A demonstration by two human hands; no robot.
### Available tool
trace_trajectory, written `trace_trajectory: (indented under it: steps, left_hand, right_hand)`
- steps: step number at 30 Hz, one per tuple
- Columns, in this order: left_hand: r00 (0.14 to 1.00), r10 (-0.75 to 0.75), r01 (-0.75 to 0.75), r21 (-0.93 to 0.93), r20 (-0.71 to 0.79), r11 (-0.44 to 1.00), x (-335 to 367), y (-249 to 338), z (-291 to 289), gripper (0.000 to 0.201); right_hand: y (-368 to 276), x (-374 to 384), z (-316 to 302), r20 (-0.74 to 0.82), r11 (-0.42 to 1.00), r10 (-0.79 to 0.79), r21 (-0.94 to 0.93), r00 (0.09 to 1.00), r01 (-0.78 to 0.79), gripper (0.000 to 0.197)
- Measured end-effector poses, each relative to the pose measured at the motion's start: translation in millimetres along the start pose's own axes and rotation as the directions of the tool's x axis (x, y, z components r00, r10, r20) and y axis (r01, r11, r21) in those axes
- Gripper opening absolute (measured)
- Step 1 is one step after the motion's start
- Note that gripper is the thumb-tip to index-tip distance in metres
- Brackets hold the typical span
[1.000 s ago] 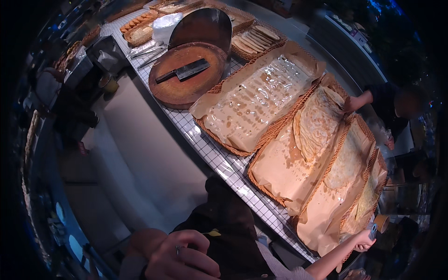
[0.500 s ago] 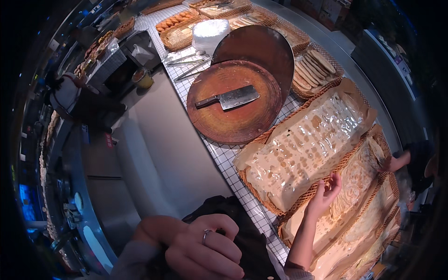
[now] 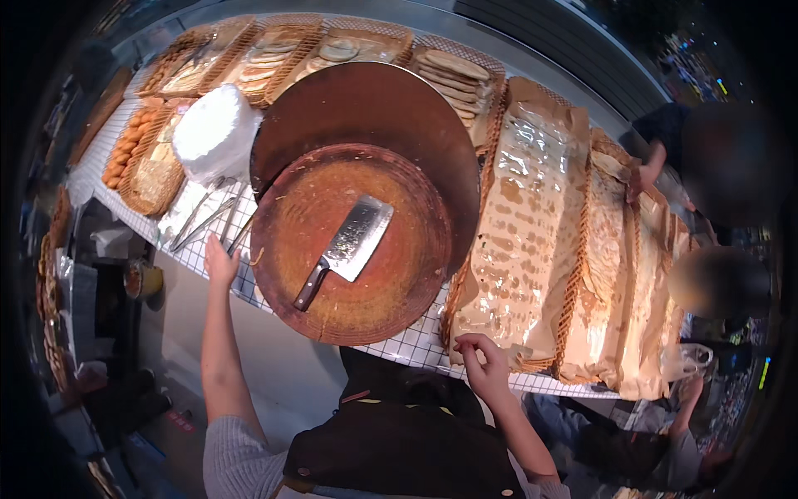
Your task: The person selects a flatbread from a display basket, places it on a wooden cutting board, and uses a cleaver and tongs to cut it into smaller pieces. The person then transfers the cut pieces into a plastic bag.
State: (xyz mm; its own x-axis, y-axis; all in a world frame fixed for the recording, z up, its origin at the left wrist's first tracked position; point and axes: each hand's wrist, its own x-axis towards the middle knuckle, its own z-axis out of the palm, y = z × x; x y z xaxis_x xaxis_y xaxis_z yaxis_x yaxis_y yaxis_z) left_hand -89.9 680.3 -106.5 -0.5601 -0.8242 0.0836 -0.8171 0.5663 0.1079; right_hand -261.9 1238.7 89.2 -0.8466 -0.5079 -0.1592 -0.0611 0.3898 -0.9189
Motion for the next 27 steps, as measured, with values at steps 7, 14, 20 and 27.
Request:
trace_trajectory:
  steps: [7,14,20,27]
  left_hand:
    - [0.951,0.287,-0.263,-0.187,0.118,0.947,41,-27,62,0.052]
    - [0.597,0.001,0.526,-0.392,0.802,0.755,-3,-54,-119,0.042]
    - [0.681,0.627,0.468,-0.883,0.380,0.026,-109,78,-159,0.045]
    - [0.400,0.843,0.106,-0.931,0.361,0.348,-205,258,-188,0.077]
  right_hand:
    - [-46,6,81,0.025,0.998,-0.034,0.055,0.999,0.032,0.015]
    - [-59,28,135,0.317,0.946,-0.167,0.319,0.934,0.061,0.017]
    - [-65,39,163,0.459,0.935,-0.089,0.345,0.884,-0.085,0.064]
    - [-27,20,67,0.074,0.720,-0.004,0.692,0.997,-0.049,0.027]
